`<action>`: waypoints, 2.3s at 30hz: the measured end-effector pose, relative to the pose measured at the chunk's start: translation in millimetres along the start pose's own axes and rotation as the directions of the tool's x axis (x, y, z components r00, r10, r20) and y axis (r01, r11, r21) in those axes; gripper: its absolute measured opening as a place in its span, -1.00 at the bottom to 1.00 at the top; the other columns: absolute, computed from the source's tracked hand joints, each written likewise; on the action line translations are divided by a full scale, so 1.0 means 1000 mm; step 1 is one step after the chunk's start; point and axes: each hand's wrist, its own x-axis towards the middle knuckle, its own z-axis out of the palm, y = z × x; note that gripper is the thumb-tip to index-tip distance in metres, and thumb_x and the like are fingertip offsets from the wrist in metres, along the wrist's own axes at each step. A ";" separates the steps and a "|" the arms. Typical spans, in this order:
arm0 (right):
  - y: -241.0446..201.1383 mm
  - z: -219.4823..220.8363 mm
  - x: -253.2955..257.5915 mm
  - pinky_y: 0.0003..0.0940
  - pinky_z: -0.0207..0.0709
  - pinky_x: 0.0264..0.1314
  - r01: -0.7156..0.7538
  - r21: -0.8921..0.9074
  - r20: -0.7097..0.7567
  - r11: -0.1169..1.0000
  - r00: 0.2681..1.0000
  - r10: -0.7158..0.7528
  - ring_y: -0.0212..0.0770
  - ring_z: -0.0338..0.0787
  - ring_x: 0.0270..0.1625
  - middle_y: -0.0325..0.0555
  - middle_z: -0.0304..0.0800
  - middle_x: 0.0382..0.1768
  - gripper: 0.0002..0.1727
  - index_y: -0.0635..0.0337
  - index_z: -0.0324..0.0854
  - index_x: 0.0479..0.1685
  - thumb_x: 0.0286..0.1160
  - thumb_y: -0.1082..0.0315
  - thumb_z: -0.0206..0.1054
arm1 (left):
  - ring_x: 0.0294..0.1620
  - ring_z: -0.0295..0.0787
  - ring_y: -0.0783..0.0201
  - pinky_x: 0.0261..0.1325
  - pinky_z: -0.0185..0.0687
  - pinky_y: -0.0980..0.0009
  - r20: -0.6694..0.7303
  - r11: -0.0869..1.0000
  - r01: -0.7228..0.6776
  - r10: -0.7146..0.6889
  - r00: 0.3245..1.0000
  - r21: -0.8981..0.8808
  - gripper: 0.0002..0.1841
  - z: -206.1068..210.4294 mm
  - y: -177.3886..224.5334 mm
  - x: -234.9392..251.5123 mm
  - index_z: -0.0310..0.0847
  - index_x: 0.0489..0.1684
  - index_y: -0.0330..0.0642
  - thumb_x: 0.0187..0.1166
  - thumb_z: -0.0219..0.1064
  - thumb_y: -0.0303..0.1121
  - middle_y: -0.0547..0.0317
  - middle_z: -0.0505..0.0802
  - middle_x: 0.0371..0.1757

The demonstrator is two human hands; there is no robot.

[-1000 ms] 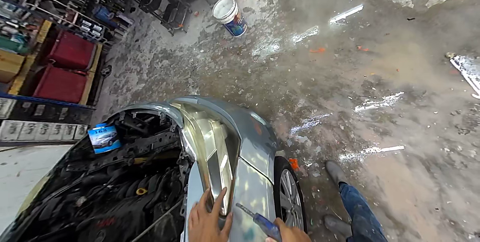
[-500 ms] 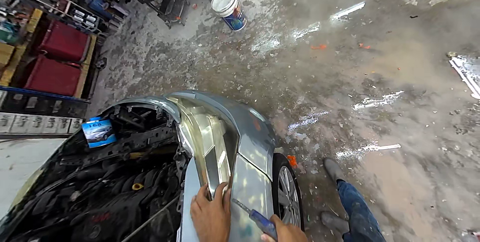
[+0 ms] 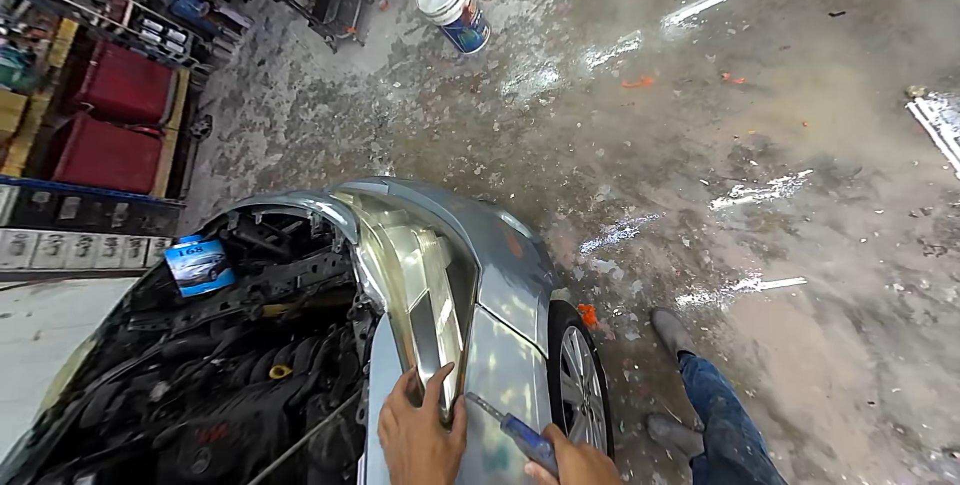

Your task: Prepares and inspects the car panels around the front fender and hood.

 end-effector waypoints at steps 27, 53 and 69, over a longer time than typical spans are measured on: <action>-0.002 -0.011 0.001 0.28 0.69 -0.04 -0.034 0.022 0.013 0.999 0.999 0.034 0.23 0.90 -0.13 0.15 0.86 -0.28 -0.38 0.11 0.51 0.42 0.80 -0.23 0.00 | 0.11 0.65 -0.46 0.15 0.47 -0.33 -0.150 0.984 0.164 -0.152 0.977 0.073 -0.53 0.015 0.018 0.035 0.77 0.14 -0.12 0.60 0.24 0.06 -0.47 0.69 0.14; -0.002 -0.013 0.001 0.26 0.70 -0.06 -0.014 0.025 0.010 1.000 1.000 0.014 0.21 0.90 -0.12 0.13 0.86 -0.28 -0.37 0.11 0.54 0.38 0.79 -0.25 0.00 | 0.31 0.55 -0.45 0.29 0.38 -0.34 0.038 0.999 0.021 -0.019 0.999 -0.046 -0.38 -0.007 -0.002 0.006 0.66 0.43 -0.12 0.47 0.18 0.05 -0.47 0.56 0.46; -0.006 -0.022 0.008 0.26 0.70 -0.06 -0.024 0.027 0.013 0.999 1.000 0.024 0.21 0.90 -0.13 0.14 0.86 -0.29 -0.37 0.12 0.53 0.39 0.79 -0.24 0.04 | 0.04 0.70 -0.41 0.07 0.45 -0.33 -0.103 0.970 0.007 0.019 0.995 0.244 -0.58 0.007 0.018 0.020 0.84 0.00 -0.06 0.43 0.34 0.05 -0.27 0.78 0.19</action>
